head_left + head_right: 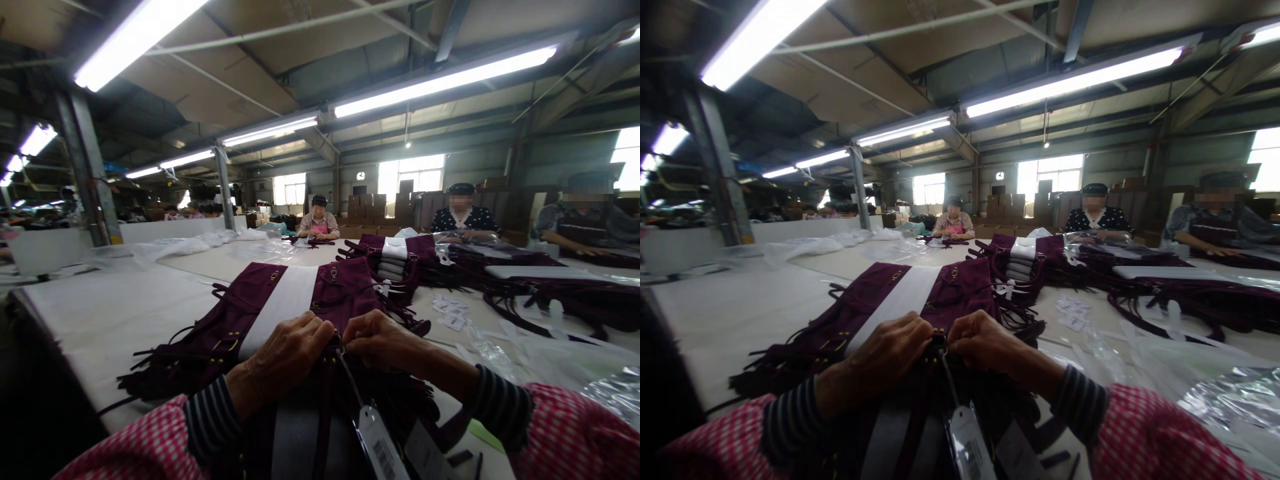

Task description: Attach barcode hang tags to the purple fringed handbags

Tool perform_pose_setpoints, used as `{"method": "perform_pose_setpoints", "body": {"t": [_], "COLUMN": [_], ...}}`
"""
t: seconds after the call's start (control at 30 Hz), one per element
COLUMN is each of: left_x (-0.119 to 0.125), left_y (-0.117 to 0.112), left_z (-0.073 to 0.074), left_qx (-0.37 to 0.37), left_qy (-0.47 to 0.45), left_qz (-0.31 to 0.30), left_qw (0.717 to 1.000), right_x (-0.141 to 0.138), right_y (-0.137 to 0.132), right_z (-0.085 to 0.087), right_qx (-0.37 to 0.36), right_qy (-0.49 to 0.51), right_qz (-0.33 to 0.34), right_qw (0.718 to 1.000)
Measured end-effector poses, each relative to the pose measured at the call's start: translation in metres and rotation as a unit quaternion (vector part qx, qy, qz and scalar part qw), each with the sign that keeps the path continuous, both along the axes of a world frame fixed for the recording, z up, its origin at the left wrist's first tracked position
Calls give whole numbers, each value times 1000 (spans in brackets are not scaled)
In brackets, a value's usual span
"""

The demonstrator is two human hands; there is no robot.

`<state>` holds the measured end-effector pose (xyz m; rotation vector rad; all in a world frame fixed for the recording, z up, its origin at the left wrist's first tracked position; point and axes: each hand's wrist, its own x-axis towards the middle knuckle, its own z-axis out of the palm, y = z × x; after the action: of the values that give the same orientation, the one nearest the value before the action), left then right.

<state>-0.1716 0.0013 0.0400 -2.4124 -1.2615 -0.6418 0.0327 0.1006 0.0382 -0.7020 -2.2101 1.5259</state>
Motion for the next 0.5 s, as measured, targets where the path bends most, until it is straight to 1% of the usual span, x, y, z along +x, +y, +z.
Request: {"method": "perform_pose_setpoints", "body": {"t": [0.1,0.23,0.3,0.4,0.5], "left_x": [-3,-3,-2,0,2], "left_y": [1,3,4,2,-3], "left_z": [-4,-15,-17,-14,-6], "left_qx": [18,36,34,13,-22], "left_qy": [-43,-103,-131,-173,-203], "left_qz": [5,10,14,25,29], "left_qw": [999,994,991,985,978], "right_x": [-1,-4,-6,-8,-11], "right_y": [-3,-11,-15,-20,-24], "right_z": [0,2,1,-4,-13], "right_qx": [-43,-154,-187,-204,-243], "right_qy": [14,36,48,81,134], "right_qz": [-16,-61,-77,-80,-74], "right_qw": [999,985,978,972,958]}}
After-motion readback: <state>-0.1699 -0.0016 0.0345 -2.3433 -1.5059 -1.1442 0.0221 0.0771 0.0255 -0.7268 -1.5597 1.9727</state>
